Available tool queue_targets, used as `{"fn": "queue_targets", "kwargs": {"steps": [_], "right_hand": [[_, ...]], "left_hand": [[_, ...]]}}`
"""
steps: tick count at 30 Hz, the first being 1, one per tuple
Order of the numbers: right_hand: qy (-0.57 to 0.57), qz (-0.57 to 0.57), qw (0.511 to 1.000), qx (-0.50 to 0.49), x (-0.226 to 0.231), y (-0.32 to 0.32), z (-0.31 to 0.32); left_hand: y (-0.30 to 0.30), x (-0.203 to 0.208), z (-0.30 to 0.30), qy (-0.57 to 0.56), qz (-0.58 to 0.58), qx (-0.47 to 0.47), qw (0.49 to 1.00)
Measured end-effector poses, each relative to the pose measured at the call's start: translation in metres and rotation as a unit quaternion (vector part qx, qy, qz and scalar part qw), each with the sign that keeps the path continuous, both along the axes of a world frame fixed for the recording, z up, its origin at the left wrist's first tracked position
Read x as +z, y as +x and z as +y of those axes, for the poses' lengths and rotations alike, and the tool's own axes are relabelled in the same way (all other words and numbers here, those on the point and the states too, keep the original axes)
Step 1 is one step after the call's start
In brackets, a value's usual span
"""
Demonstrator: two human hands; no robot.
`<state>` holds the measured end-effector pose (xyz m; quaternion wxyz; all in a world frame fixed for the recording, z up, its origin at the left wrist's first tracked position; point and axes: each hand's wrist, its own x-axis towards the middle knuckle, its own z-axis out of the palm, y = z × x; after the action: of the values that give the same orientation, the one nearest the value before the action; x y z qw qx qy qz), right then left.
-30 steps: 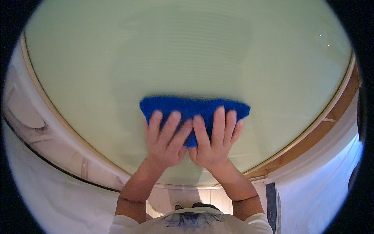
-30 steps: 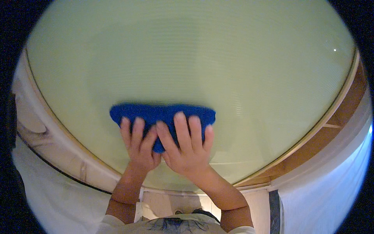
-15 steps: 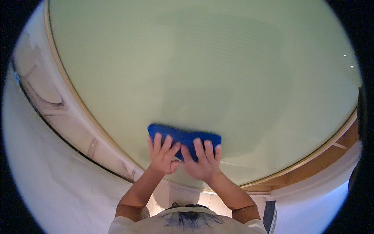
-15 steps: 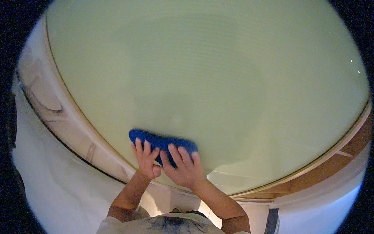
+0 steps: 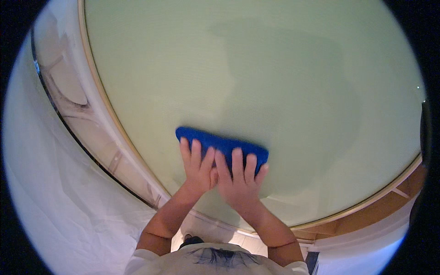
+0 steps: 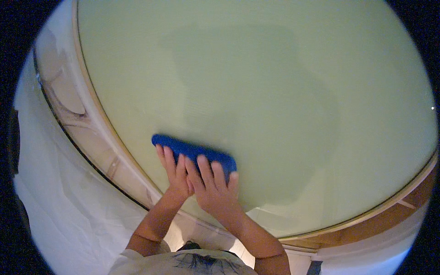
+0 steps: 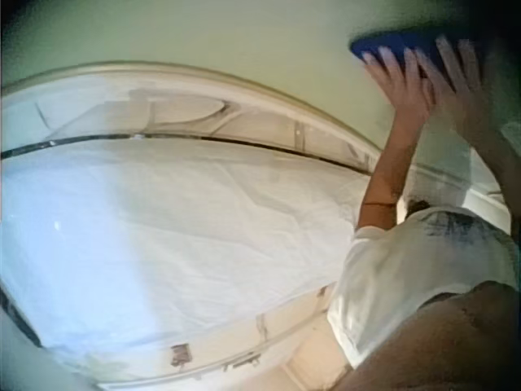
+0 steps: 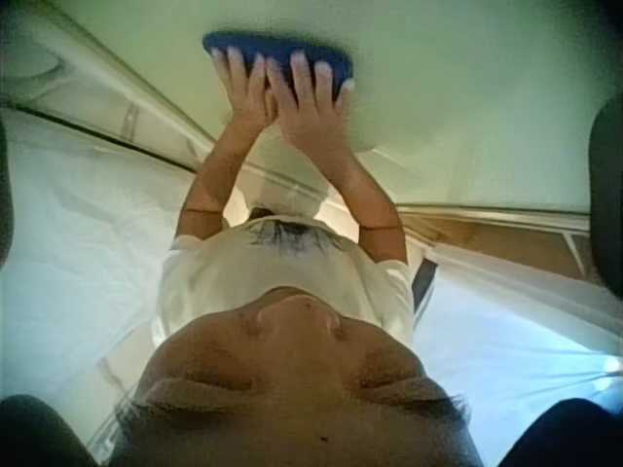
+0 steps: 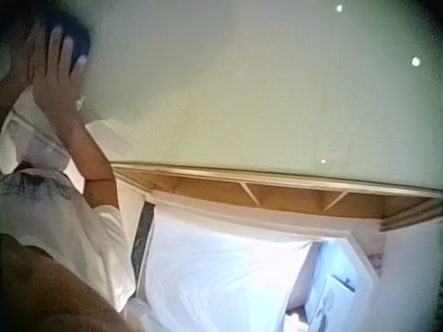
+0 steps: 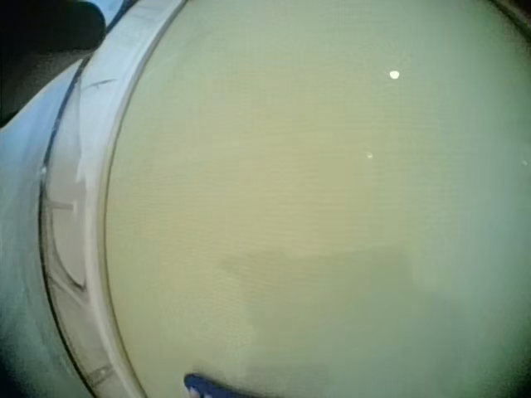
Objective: The person wipes several wooden hangers with a blue cloth and places them into a closet. Then the person wipes the inside of the closet door with the same cloth.
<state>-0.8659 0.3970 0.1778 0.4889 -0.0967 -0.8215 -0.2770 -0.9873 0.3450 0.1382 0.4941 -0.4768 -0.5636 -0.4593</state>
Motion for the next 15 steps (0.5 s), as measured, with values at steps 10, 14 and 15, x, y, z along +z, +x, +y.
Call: {"fn": "queue_targets", "kwargs": {"steps": [10, 14, 15], "right_hand": [[-0.028, 0.094, 0.995, -0.024, 0.034, -0.050, -0.018], [-0.038, 0.152, 0.987, -0.036, 0.063, -0.082, -0.027], [-0.042, 0.149, 0.987, -0.037, 0.060, -0.087, -0.030]], "left_hand": [[-0.039, 0.055, -0.020, -0.010, 0.046, -0.002, 0.999], [-0.063, 0.096, -0.025, 0.003, 0.076, -0.013, 0.997], [-0.069, 0.096, -0.027, 0.003, 0.086, -0.008, 0.996]]}}
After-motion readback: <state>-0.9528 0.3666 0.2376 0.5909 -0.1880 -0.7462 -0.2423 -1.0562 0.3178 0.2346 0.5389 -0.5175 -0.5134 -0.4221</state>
